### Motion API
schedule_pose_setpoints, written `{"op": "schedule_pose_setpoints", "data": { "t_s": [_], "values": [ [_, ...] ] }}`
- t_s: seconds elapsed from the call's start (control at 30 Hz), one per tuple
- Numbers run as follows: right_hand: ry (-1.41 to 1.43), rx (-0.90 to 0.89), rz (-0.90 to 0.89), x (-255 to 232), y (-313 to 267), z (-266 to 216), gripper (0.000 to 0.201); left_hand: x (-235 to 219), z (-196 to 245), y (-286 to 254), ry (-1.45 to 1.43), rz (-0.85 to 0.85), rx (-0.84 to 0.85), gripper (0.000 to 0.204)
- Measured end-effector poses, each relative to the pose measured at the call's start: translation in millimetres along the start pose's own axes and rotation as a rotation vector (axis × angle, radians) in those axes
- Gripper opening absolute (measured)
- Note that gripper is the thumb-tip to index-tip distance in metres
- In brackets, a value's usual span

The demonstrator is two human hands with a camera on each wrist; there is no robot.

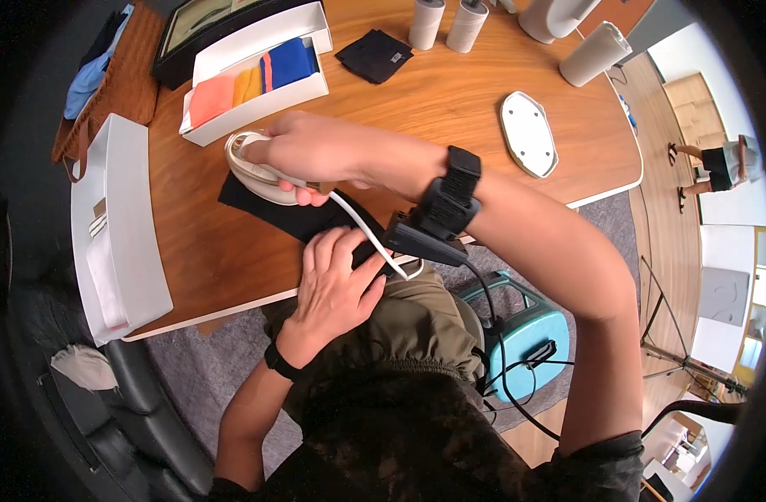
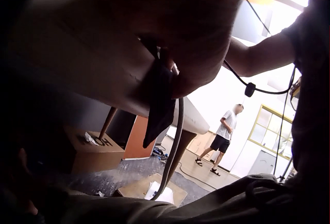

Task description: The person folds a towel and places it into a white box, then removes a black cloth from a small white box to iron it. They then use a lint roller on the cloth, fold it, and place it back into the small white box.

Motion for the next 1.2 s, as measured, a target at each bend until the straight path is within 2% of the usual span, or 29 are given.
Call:
{"op": "schedule_pose_setpoints", "data": {
  "t_s": [0.07, 0.17, 0.23, 0.33, 0.4, 0.43, 0.5, 0.63, 0.87, 0.93, 0.97, 1.0, 1.07, 1.1, 1.2],
  "values": [
    [-0.007, -0.002, -0.005, 0.4, 3.8, -1.7, 0.044, 1.8, -5.1, 2.0, -0.036, -0.074, -0.058, 0.041],
    [0.011, -0.008, -0.054, 2.5, 5.3, -2.9, 0.043, -1.2, -7.5, -2.3, -0.021, -0.148, -0.049, 0.047],
    [0.017, -0.046, -0.035, -1.1, -11.3, -10.6, 0.043, -4.6, -7.2, -10.6, -0.05, -0.211, -0.007, 0.061],
    [0.041, 0.007, -0.1, 0.9, -39.1, -13.7, 0.041, -11.8, -15.3, -24.4, -0.124, -0.303, -0.006, 0.065],
    [0.057, 0.049, -0.142, 5.4, -52.8, -7.8, 0.038, -19.5, -23.1, -31.5, -0.117, -0.3, 0.014, 0.058],
    [0.073, 0.011, -0.191, 10.6, -57.4, -6.1, 0.037, -20.6, -27.1, -37.2, -0.093, -0.265, 0.057, 0.052],
    [0.031, 0.047, -0.214, 18.7, -62.5, 2.5, 0.039, -32.2, -28.7, -42.2, -0.077, -0.16, 0.094, 0.039],
    [0.045, 0.09, -0.2, 26.7, -58.7, 17.2, 0.041, -36.6, -26.7, -56.5, -0.028, -0.045, 0.18, 0.031],
    [0.029, 0.08, -0.16, 30.7, -37.1, 15.8, 0.04, -31.4, -21.8, -58.4, -0.022, 0.02, 0.158, 0.031],
    [0.04, 0.068, -0.137, 29.8, -27.7, 10.2, 0.043, -27.2, -24.5, -54.5, 0.015, 0.028, 0.034, 0.033],
    [0.051, 0.061, -0.103, 28.6, -21.7, 9.5, 0.045, -23.0, -24.9, -51.9, 0.021, -0.007, 0.007, 0.047],
    [0.034, 0.058, -0.111, 29.0, -15.4, 9.1, 0.044, -23.0, -21.1, -47.7, 0.022, -0.007, 0.009, 0.047],
    [0.046, 0.023, -0.122, 30.4, -6.5, 3.9, 0.044, -24.5, -31.6, -40.1, 0.02, -0.029, -0.187, 0.059],
    [0.046, 0.022, -0.121, 31.6, -3.0, 2.5, 0.044, -17.0, -34.7, -42.6, 0.034, -0.103, -0.189, 0.071],
    [-0.003, 0.006, -0.069, 28.3, 4.5, -3.0, 0.045, -12.8, -31.6, -43.5, 0.15, -0.171, -0.15, 0.076]
  ]
}}
Point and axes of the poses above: each hand's wrist, its own y-axis towards the middle knuckle, its own x-axis out of the palm, z = x × y, the point moved 9 cm from there along y, towards the middle knuckle, and after that the axes turned 3 degrees about z, right-handed, at the moved point
